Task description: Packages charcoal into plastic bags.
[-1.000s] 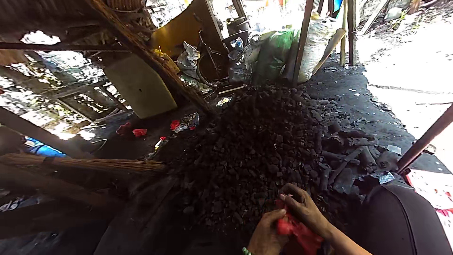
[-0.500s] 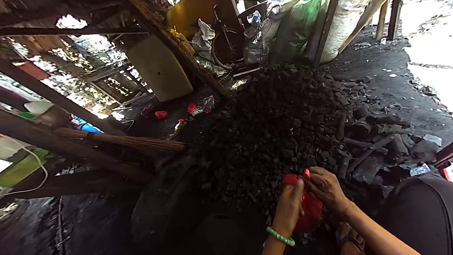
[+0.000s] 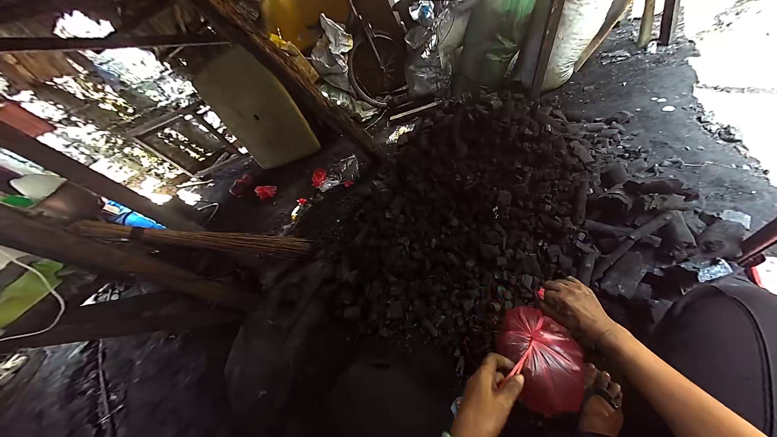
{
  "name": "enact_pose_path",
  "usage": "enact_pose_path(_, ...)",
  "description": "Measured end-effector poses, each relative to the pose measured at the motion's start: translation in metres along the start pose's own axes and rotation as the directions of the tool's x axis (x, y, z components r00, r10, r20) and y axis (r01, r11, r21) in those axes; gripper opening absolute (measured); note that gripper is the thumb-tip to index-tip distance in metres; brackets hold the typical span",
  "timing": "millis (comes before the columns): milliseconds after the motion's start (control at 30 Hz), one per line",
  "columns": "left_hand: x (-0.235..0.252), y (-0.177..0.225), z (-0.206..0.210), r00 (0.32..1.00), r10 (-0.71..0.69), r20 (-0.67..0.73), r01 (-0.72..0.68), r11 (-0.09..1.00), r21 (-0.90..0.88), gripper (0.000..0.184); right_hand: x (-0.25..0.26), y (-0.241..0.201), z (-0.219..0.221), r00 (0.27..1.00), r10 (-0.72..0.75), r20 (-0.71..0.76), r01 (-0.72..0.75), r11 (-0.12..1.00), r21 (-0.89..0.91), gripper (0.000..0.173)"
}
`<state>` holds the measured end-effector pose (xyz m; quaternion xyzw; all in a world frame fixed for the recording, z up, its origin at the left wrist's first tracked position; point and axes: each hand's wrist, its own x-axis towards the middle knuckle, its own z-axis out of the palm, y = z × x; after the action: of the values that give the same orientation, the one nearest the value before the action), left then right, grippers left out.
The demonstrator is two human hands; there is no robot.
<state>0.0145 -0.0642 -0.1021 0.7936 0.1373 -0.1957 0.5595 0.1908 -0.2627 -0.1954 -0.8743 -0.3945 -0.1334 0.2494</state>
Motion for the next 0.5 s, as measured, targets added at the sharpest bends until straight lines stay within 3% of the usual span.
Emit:
enact_pose_path(67, 0.01, -0.015, -0.016, 0.997, -0.077, 0.022, 0.08, 0.965, -0.251, 0.017, -0.011, -0.006, 0.0, 0.997, -0.029, -0.07, 0.03, 1.0, 0.008, 0.031)
enact_pose_path(133, 0.022, -0.025, -0.03, 0.983, -0.176, -0.056, 0.112, 0.809, -0.577, 0.014, -0.024, -0.025, -0.003, 0.99, -0.015, -0.137, 0.025, 0.998, 0.065, 0.033)
enact_pose_path(200, 0.035, -0.018, -0.037, 0.959, -0.232, -0.164, 0.042, 0.686, -0.727, 0.015, -0.034, -0.054, -0.003, 0.975, -0.059, -0.212, 0.083, 0.991, 0.108, 0.035)
enact_pose_path(233, 0.041, -0.009, -0.039, 0.953, -0.227, -0.199, 0.009, 0.678, -0.735, 0.015, -0.037, -0.068, -0.002, 0.967, -0.103, -0.234, 0.134, 0.984, 0.119, 0.033)
enact_pose_path(300, 0.05, 0.011, -0.034, 0.963, -0.147, -0.224, -0.012, 0.81, -0.586, 0.015, -0.039, -0.091, 0.003, 0.957, -0.193, -0.217, 0.226, 0.964, 0.139, 0.028)
enact_pose_path(367, 0.058, 0.024, -0.023, 0.981, 0.007, -0.196, -0.043, 0.982, -0.183, 0.017, -0.035, -0.102, 0.011, 0.946, -0.22, -0.237, 0.261, 0.952, 0.158, 0.027)
enact_pose_path(433, 0.062, 0.029, -0.018, 0.989, 0.095, -0.115, -0.087, 0.993, 0.077, 0.03, -0.026, -0.105, 0.009, 0.937, -0.197, -0.288, 0.252, 0.954, 0.165, 0.032)
enact_pose_path(500, 0.059, 0.025, -0.018, 0.987, 0.161, -0.017, -0.16, 0.986, 0.047, 0.042, -0.015, -0.103, -0.002, 0.932, -0.155, -0.329, 0.224, 0.957, 0.183, 0.038)
